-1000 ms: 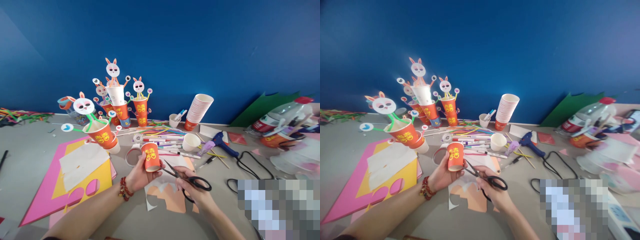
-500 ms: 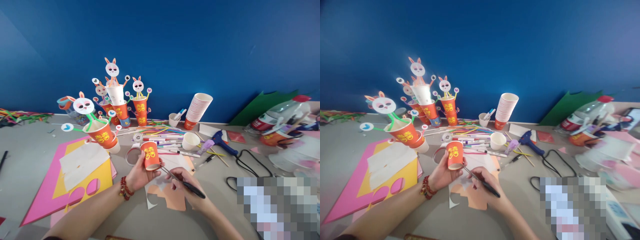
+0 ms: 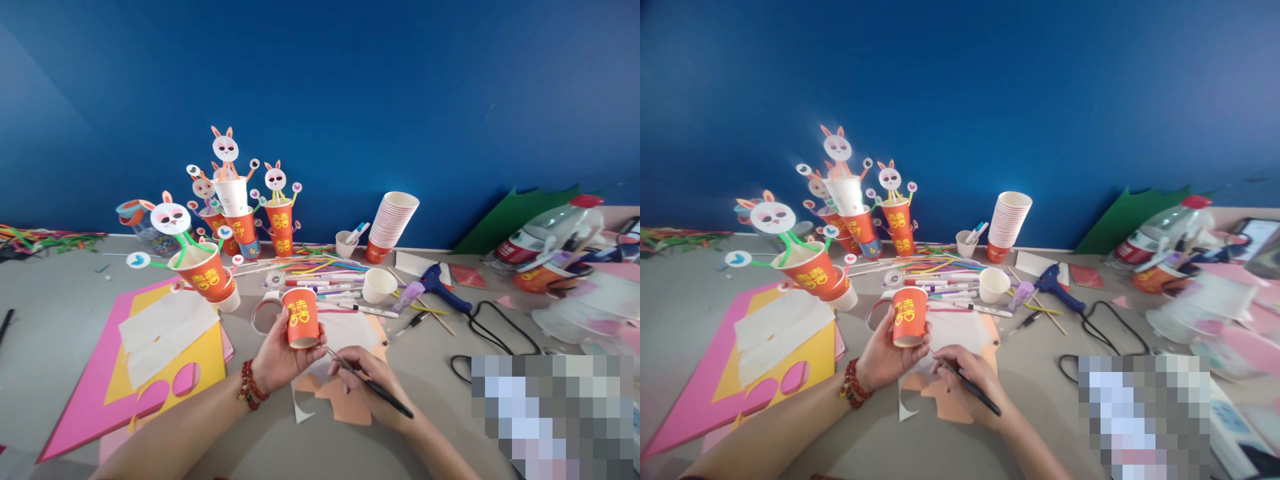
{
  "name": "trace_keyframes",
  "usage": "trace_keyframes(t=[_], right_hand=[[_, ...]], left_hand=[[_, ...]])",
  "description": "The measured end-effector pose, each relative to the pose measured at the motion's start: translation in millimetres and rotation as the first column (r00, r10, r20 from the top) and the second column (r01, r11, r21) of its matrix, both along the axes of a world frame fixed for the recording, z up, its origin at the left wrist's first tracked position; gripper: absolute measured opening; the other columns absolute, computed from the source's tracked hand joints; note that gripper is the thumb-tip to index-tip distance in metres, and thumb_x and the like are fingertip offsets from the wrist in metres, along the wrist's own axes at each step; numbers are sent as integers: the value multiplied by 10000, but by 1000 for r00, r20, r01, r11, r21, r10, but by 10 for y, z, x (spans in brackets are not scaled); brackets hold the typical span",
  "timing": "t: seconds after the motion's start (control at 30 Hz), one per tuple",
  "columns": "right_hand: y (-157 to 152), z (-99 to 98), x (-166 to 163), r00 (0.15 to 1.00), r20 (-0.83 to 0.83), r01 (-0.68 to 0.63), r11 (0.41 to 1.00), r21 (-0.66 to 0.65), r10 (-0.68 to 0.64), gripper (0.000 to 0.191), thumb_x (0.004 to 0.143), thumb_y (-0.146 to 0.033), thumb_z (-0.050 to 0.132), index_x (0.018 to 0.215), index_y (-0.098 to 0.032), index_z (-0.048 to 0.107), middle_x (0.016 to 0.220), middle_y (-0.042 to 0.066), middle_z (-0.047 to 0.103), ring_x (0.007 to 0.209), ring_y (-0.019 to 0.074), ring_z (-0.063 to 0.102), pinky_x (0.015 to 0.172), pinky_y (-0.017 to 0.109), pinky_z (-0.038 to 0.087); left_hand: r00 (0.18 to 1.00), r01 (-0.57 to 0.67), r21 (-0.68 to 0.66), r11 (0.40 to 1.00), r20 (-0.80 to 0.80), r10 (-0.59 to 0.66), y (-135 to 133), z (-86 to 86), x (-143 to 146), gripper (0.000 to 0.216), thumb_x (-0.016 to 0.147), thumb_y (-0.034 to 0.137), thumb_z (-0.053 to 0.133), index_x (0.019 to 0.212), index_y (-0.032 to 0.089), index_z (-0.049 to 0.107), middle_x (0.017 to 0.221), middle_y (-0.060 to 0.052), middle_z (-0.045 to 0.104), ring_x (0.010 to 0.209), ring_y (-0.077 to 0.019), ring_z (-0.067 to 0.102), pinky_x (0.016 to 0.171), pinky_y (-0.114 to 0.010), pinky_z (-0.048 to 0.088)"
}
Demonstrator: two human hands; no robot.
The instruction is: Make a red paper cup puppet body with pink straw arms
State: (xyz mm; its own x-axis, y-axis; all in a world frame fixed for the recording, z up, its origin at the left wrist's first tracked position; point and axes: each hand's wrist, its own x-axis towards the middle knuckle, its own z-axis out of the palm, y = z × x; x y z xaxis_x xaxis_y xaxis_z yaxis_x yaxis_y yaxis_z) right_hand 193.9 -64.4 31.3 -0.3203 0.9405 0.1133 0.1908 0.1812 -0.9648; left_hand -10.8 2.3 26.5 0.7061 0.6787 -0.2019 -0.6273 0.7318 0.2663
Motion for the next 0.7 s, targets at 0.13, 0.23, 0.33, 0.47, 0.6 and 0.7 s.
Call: trace_keyframes(t=[0.13, 0.23, 0.33, 0.47, 0.6, 0.7], right_hand=[[-36, -48, 24, 994, -54, 90, 996, -22, -91, 118, 947, -309, 506, 897, -218, 562, 876, 28, 683, 577, 118, 590, 568, 247, 508], [-42, -88, 63, 990, -122, 76, 997, -19, -78, 155, 945, -341, 515, 987, -208, 583, 892, 46, 689, 584, 126, 597, 566, 259, 518], [-38, -123, 62, 987, -135, 83, 993, -80, -93, 260, 949, -373, 520, 1130, -202, 591, 892, 52, 712, 580, 129, 598, 576, 269, 521], [-47, -178, -7, 970, -151, 169, 975, -144, -191, 346, 948, -482, 529, 1112, -188, 611, 891, 67, 722, 571, 133, 601, 564, 269, 517], [-69, -176, -90, 950, -157, 249, 957, -148, -271, 389, 923, -547, 553, 1046, -184, 623, 846, 65, 735, 531, 126, 587, 535, 259, 512], [-73, -120, -128, 951, -136, 258, 954, -151, -278, 407, 916, -559, 544, 1078, -193, 617, 836, 61, 743, 525, 135, 597, 541, 269, 526]], left_hand=[[1000, -22, -9, 1000, -14, 21, -11, -8, 25, 554, 920, 566, 538, 1200, 94, 617, 1060, -147, 710, 963, -249, 690, 812, -365, 546], [998, -54, 22, 998, -35, 55, -15, -22, 35, 498, 943, 518, 532, 1220, 112, 611, 1104, -147, 703, 1019, -238, 673, 770, -321, 540], [995, -70, 41, 997, -65, 73, -15, -22, 42, 444, 969, 443, 521, 1220, 87, 608, 1161, -160, 690, 1085, -250, 660, 811, -316, 542], [997, -45, 23, 999, -54, 47, -12, -18, 41, 462, 970, 441, 515, 1207, 55, 604, 1163, -172, 690, 1104, -260, 661, 895, -337, 537], [999, -24, 42, 999, -35, 26, -25, -36, 31, 430, 957, 398, 548, 1197, 46, 604, 1155, -186, 695, 1095, -243, 669, 927, -324, 531], [997, -40, 55, 998, -61, 43, -39, -43, 39, 344, 929, 272, 592, 1179, 36, 609, 1157, -184, 697, 1136, -250, 653, 966, -323, 511]])
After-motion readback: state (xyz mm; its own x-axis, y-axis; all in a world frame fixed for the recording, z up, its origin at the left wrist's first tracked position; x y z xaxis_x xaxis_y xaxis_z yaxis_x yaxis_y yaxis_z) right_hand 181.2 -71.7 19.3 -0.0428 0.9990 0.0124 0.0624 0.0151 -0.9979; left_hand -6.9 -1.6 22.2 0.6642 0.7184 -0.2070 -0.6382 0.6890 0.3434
